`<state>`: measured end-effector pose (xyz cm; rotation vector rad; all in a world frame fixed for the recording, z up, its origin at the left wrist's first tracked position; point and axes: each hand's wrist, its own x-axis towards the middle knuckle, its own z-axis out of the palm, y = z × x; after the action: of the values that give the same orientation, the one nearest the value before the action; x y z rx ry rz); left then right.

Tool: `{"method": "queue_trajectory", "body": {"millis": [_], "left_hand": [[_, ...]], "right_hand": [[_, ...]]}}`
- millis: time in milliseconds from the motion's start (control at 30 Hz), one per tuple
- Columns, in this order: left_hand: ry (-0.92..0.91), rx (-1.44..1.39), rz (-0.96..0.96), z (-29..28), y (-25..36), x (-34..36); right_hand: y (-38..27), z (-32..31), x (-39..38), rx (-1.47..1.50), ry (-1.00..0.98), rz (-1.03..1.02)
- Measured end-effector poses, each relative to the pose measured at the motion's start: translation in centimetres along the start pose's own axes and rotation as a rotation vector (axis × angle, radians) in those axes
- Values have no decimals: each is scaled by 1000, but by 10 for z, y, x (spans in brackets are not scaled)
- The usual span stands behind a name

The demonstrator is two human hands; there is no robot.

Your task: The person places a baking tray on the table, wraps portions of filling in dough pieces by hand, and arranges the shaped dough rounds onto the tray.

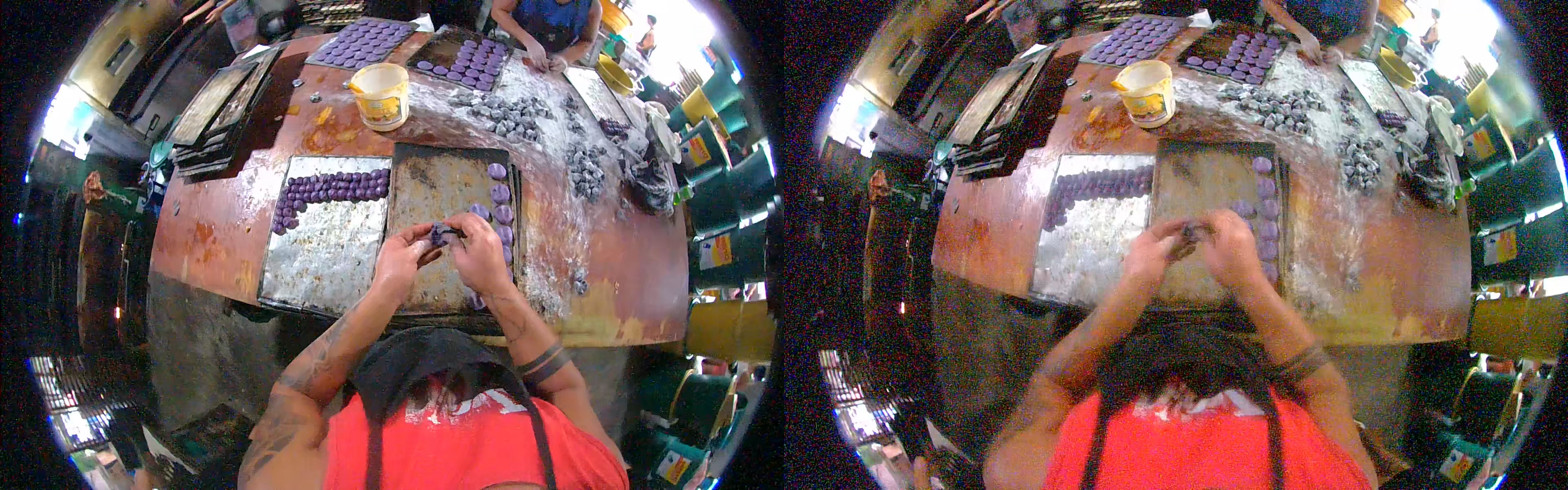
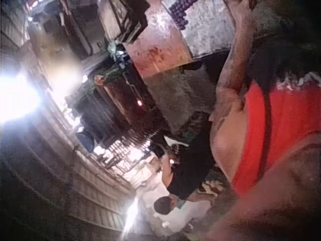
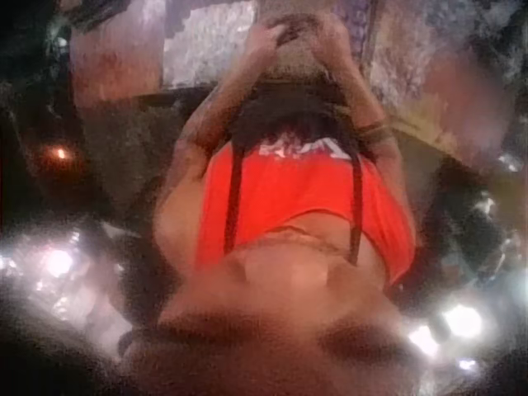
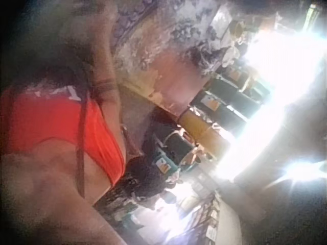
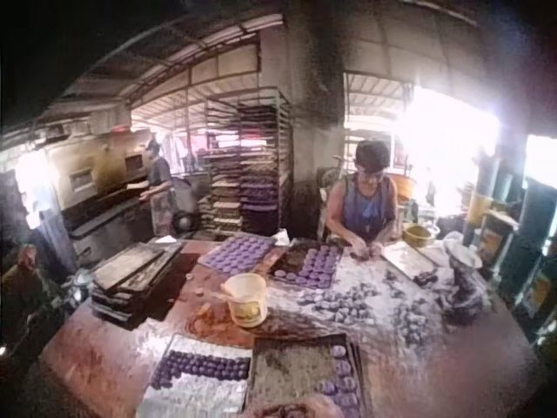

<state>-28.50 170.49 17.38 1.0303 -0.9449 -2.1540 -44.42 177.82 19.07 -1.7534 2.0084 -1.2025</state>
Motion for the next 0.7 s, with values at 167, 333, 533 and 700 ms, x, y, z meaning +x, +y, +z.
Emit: {"method": "queue_trajectory", "body": {"millis": [167,333,533,700], "left_hand": [[-11,3,42,16,7,-16],[-134,-55,180,41,2,-9],[-80,135,270,47,18,-9],[-33,189,389,75,26,-27]], "right_hand": [[-31,-23,-9,60,-21,33],[11,-34,-10,601,-209,314],[-31,-32,-7,1037,79,447],[-27,-46,-1,168,230,118]]}}
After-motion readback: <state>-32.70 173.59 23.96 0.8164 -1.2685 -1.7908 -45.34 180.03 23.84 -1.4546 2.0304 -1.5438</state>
